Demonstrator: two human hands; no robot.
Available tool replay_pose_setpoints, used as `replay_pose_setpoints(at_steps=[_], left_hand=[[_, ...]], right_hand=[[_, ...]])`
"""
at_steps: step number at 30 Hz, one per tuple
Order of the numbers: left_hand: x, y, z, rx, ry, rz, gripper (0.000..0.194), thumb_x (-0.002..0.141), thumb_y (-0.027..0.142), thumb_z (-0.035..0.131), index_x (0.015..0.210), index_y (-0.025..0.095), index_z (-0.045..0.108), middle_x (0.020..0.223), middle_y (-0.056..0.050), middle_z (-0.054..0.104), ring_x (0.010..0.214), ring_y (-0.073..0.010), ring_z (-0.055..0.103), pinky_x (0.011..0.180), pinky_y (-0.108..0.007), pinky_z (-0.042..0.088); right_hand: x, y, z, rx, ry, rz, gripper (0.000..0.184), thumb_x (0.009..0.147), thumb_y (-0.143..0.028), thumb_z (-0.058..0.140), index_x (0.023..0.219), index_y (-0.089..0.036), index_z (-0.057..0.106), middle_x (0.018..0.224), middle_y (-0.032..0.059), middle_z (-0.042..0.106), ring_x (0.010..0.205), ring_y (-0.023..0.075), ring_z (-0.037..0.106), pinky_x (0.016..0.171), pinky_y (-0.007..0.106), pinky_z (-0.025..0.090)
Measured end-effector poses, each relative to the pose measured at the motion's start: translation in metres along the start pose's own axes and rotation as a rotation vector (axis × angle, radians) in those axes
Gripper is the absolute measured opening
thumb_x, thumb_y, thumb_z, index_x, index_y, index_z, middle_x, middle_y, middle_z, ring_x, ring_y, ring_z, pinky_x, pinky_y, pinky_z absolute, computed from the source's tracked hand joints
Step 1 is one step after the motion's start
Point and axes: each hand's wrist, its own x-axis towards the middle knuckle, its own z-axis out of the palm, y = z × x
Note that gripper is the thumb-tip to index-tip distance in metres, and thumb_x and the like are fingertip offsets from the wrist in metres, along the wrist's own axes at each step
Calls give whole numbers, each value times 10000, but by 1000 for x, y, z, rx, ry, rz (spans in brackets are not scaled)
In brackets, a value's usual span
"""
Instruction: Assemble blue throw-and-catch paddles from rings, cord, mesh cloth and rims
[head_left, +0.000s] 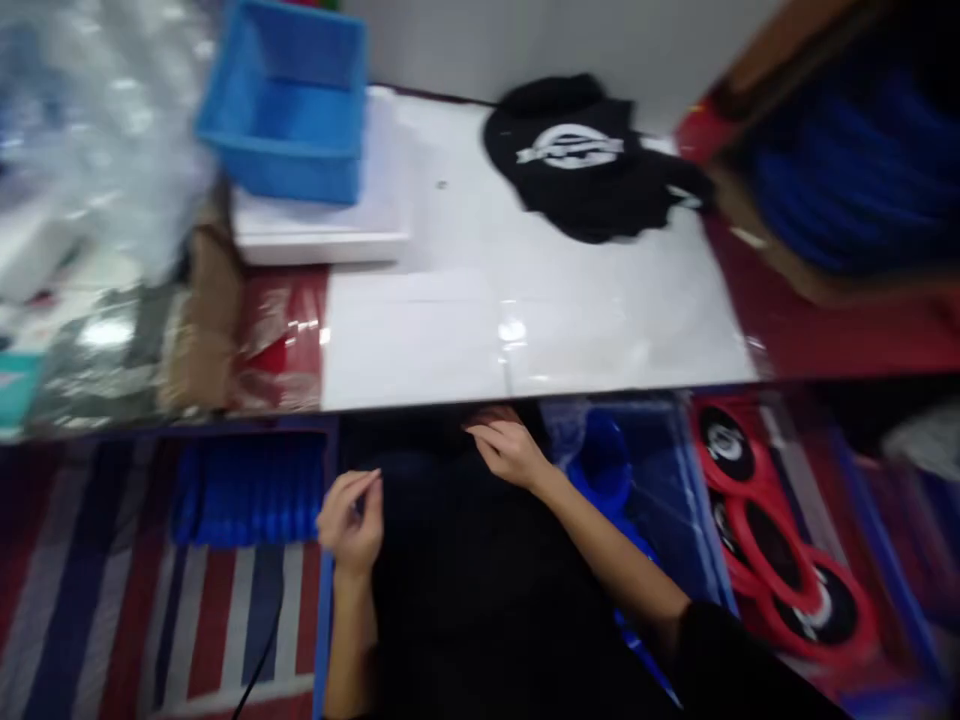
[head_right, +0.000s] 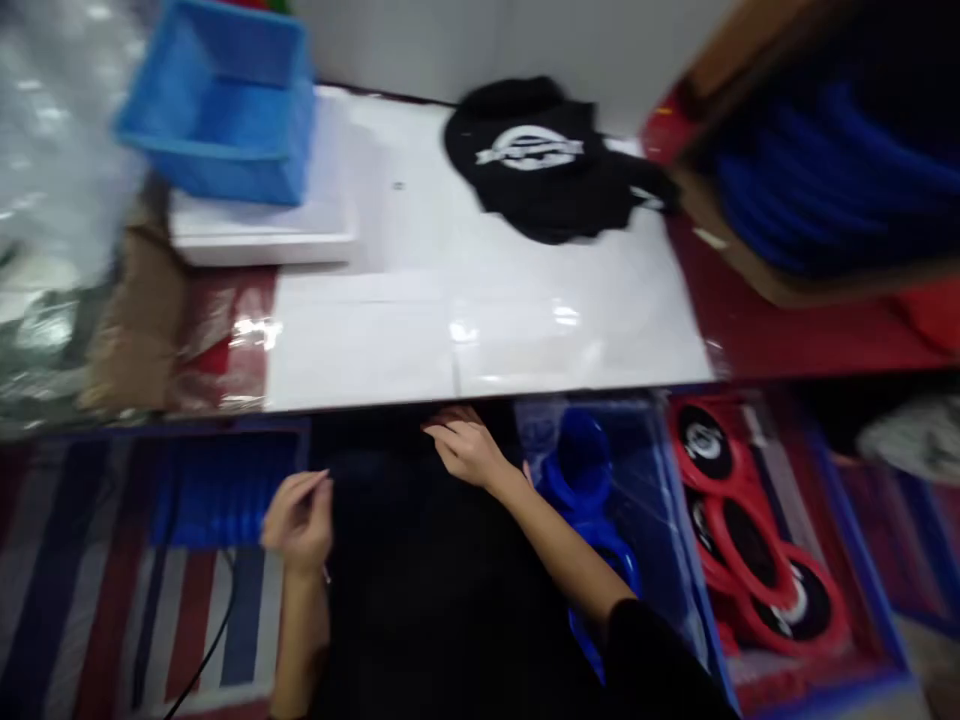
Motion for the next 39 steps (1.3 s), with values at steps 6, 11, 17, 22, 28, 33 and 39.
replay_pose_setpoints(at_steps=[6,11,17,22,28,33,39], left_hand=[[126,96,66,-476,52,335,116,878,328,747,968,317,819,624,31,633,475,-154,504,439,-330,423],[148,136,153,-300,-424,127,30,906,288,773,891,268,791,657,40,636,540,-120,547,481,-293,405],[139,134,174,-132,-499,52,146,861,331,822,952,218,831,655,20,664,543,-119,558,475,-278,403],[141,149,172,-258,-407,-108,134,774,214,790,880,131,801,544,44,578,455,-80,447,413,-236,256],[138,142,169,-162,-401,-118,165,856,314,795,934,169,804,620,33,609,551,-97,508,518,-240,379],[113,146,170,-254,-596,-79,290,937,453,757,1095,212,784,882,-34,704,739,-133,618,653,-242,511],[79,162,166,-511,-790,58,854,894,606,780,1611,359,389,1534,-140,531,1228,-267,651,994,-398,583]], right_hand=[[-95,142,-22,-146,183,804,326,1046,-382,640,1329,-222,671,1409,107,656,1222,256,665,1058,491,570],[-209,185,17,-77,87,1260,418,1016,-405,691,1360,-176,631,1363,113,658,1161,257,687,971,480,610],[-247,197,69,63,85,1274,413,1018,-407,686,1363,-187,632,1385,112,650,1185,262,678,993,493,601],[-238,210,59,133,306,1174,402,1017,-404,690,1348,-181,640,1359,109,663,1160,254,687,975,480,608],[-206,154,34,137,877,1036,363,1073,-461,527,1223,-137,595,1051,81,686,998,230,692,904,449,613],[-159,81,-12,163,1083,714,371,980,-471,670,1204,-205,543,1118,104,669,1064,269,694,949,468,587],[-82,9,-124,-372,537,-102,250,991,-280,633,1198,-141,610,1074,156,709,967,299,653,842,454,535]])
